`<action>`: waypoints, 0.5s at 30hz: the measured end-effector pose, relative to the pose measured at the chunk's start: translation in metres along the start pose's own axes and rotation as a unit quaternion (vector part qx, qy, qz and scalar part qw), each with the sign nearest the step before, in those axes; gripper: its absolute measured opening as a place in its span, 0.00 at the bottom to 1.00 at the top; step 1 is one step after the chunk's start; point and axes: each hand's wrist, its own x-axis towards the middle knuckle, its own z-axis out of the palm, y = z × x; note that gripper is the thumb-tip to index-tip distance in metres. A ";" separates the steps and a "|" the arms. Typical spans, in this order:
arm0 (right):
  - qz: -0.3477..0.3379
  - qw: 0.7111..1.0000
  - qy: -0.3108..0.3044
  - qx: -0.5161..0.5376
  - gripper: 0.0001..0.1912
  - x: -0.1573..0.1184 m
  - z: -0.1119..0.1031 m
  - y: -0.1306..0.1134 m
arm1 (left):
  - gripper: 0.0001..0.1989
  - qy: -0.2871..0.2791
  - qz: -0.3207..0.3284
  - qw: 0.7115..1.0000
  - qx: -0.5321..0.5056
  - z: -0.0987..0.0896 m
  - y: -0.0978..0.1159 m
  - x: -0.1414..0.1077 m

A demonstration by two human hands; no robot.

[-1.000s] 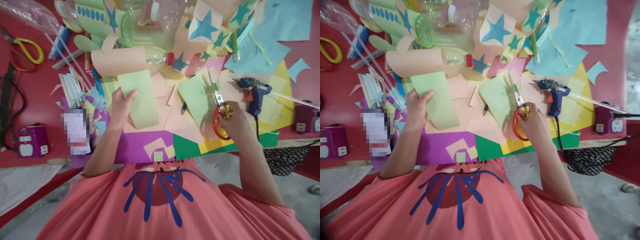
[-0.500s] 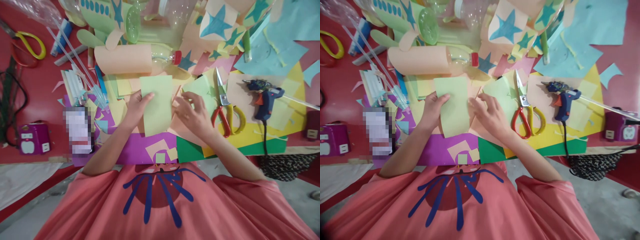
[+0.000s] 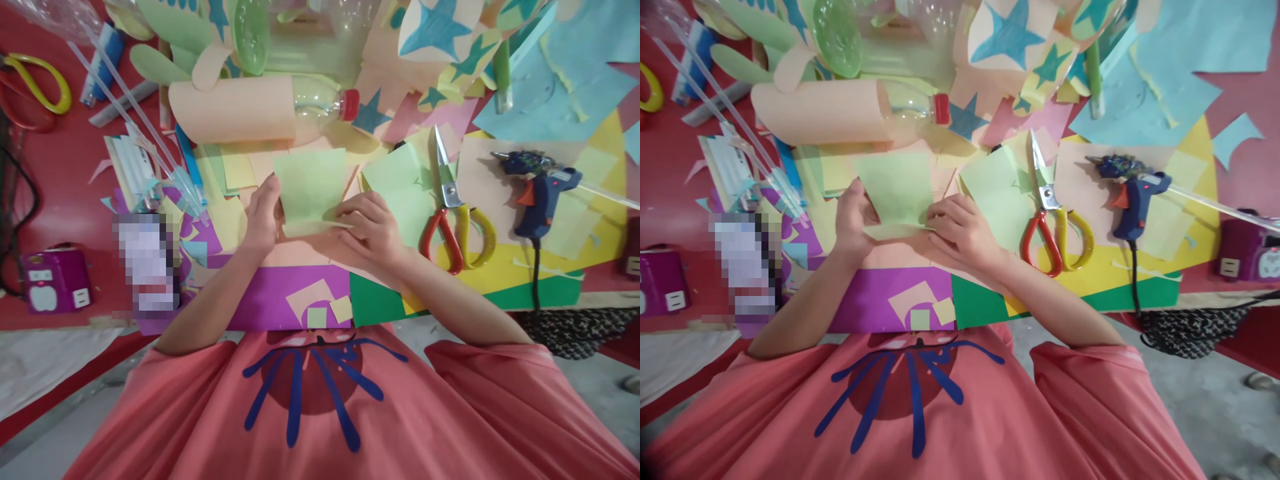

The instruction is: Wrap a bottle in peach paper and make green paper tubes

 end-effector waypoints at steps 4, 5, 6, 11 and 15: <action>0.077 0.995 0.029 -0.055 0.17 -0.001 0.002 0.002 | 0.37 -0.032 0.000 0.999 0.003 0.003 0.009 -0.008; 0.095 0.993 0.033 -0.064 0.18 -0.001 0.002 0.002 | 0.37 -0.048 0.003 0.999 0.023 0.003 0.011 -0.010; 0.109 0.991 0.038 -0.066 0.19 -0.001 0.003 0.002 | 0.36 -0.059 0.002 0.997 0.046 0.004 0.013 -0.011; 0.187 0.980 0.072 0.017 0.16 0.001 0.003 -0.002 | 0.32 -0.073 -0.043 0.992 0.095 0.005 0.015 -0.015; 0.309 0.935 0.087 0.153 0.16 0.004 0.001 -0.006 | 0.30 -0.073 -0.057 0.992 0.089 0.005 0.012 -0.019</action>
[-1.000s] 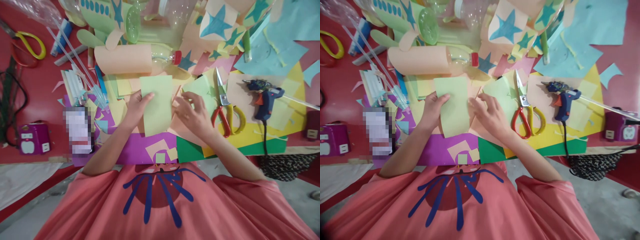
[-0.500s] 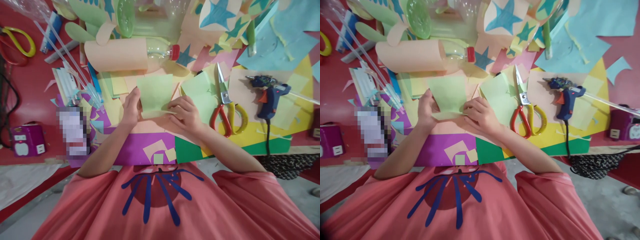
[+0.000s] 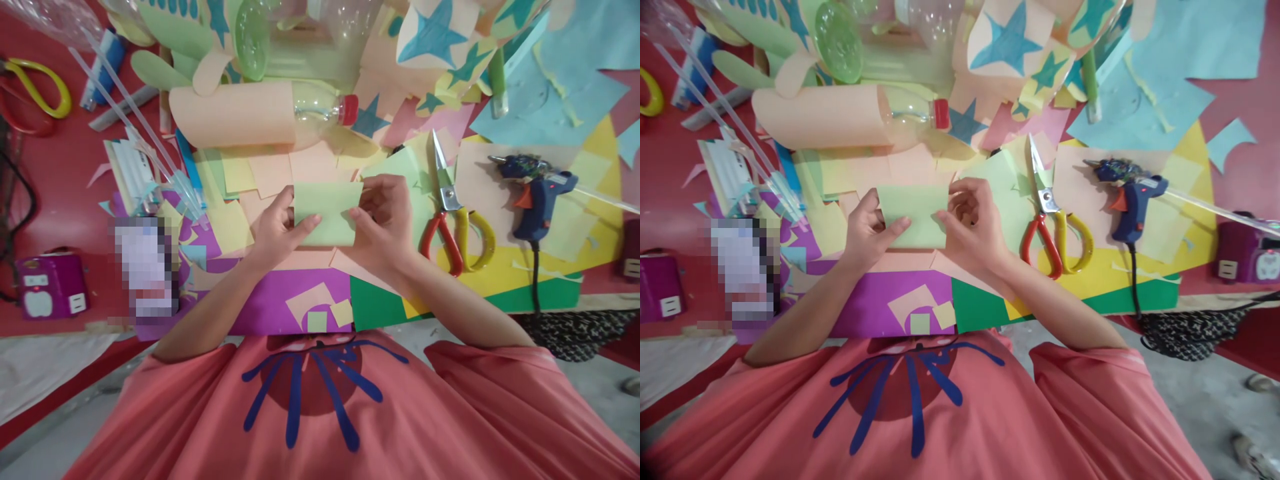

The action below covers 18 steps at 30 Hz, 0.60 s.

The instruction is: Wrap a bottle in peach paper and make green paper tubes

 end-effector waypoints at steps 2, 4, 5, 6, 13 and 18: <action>0.035 0.998 -0.010 0.050 0.20 0.000 -0.001 -0.002 | 0.30 -0.004 -0.003 1.000 0.006 0.001 -0.001 -0.002; 0.048 0.996 -0.022 0.070 0.20 0.001 -0.002 -0.005 | 0.31 -0.011 -0.005 1.000 0.010 0.002 0.000 -0.003; 0.052 0.996 -0.024 0.066 0.19 0.002 -0.003 -0.006 | 0.31 -0.017 -0.005 1.000 0.011 0.002 0.000 -0.004; 0.053 0.997 -0.024 0.055 0.18 0.002 -0.003 -0.007 | 0.31 -0.023 -0.003 1.000 0.012 0.003 0.001 -0.004; 0.042 0.998 -0.052 0.007 0.10 0.003 -0.004 -0.008 | 0.30 -0.035 0.035 0.998 0.026 0.000 0.004 -0.005; 0.023 0.996 0.022 -0.083 0.09 0.006 -0.014 -0.012 | 0.23 -0.019 0.115 0.992 0.057 -0.006 -0.001 0.003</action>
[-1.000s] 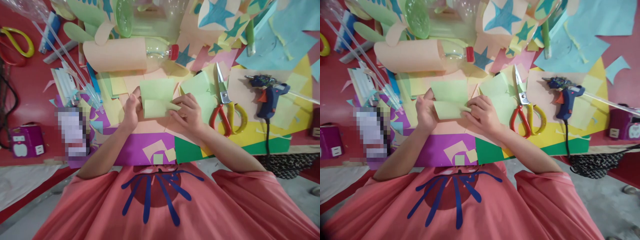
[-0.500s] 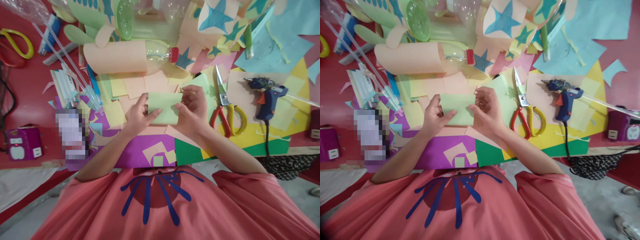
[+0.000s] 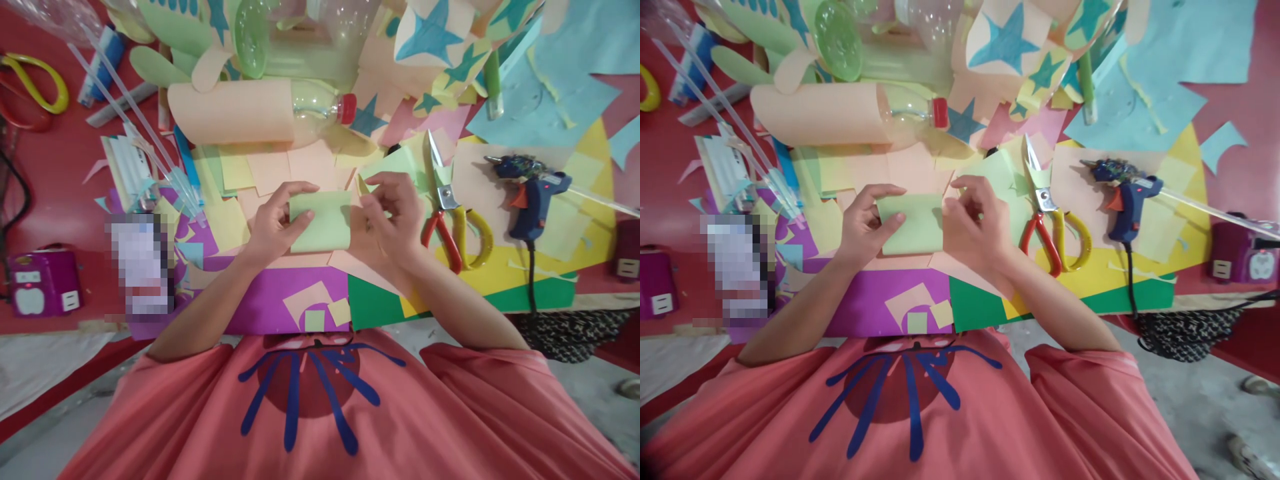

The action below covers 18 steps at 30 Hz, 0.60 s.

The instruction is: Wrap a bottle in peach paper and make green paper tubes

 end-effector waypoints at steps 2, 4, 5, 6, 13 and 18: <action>-0.004 0.997 0.014 -0.077 0.12 0.005 -0.006 0.000 | 0.23 0.014 0.032 0.999 -0.004 -0.003 -0.003 0.003; -0.003 0.989 -0.012 -0.146 0.19 0.009 -0.009 0.001 | 0.22 0.029 0.056 0.998 -0.007 -0.005 -0.004 0.006; -0.001 0.985 -0.032 -0.168 0.21 0.010 -0.010 0.001 | 0.21 0.035 0.063 0.997 -0.007 -0.006 -0.004 0.006; 0.000 0.983 -0.051 -0.178 0.22 0.011 -0.010 0.002 | 0.21 0.038 0.067 0.997 -0.006 -0.006 -0.004 0.007; -0.145 0.986 -0.082 -0.015 0.13 0.007 -0.005 0.006 | 0.21 0.035 0.050 0.998 -0.007 -0.006 -0.001 0.004; -0.118 0.989 -0.039 0.086 0.10 0.004 0.001 0.012 | 0.20 0.007 0.036 0.999 -0.022 -0.005 0.002 0.001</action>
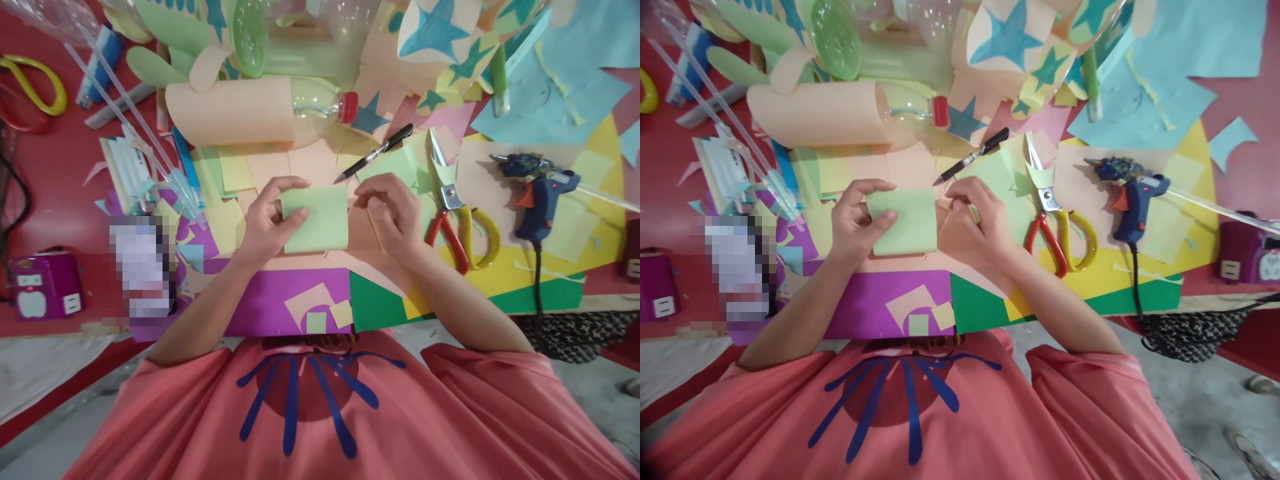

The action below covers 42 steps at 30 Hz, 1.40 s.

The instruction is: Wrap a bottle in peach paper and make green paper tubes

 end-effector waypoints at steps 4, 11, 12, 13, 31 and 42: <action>0.131 0.984 -0.059 0.107 0.15 -0.002 0.008 -0.003 | 0.18 -0.037 -0.015 0.999 0.021 0.004 -0.001 -0.006; 0.218 0.963 -0.067 0.142 0.18 0.002 0.015 -0.007 | 0.12 -0.043 -0.023 0.998 0.050 0.006 -0.004 -0.005; 0.223 0.961 -0.067 0.147 0.18 0.002 0.015 -0.007 | 0.12 -0.040 -0.028 0.998 0.048 0.005 -0.003 -0.004; 0.228 0.959 -0.067 0.153 0.18 0.003 0.015 -0.007 | 0.11 -0.037 -0.030 0.998 0.046 0.005 -0.003 -0.003; 0.245 0.953 -0.052 0.173 0.23 0.004 0.015 -0.008 | 0.12 -0.052 -0.045 0.998 0.010 0.005 -0.002 -0.001; 0.252 0.951 -0.048 0.174 0.24 0.004 0.015 -0.010 | 0.17 -0.052 -0.047 0.997 0.025 0.004 -0.001 -0.002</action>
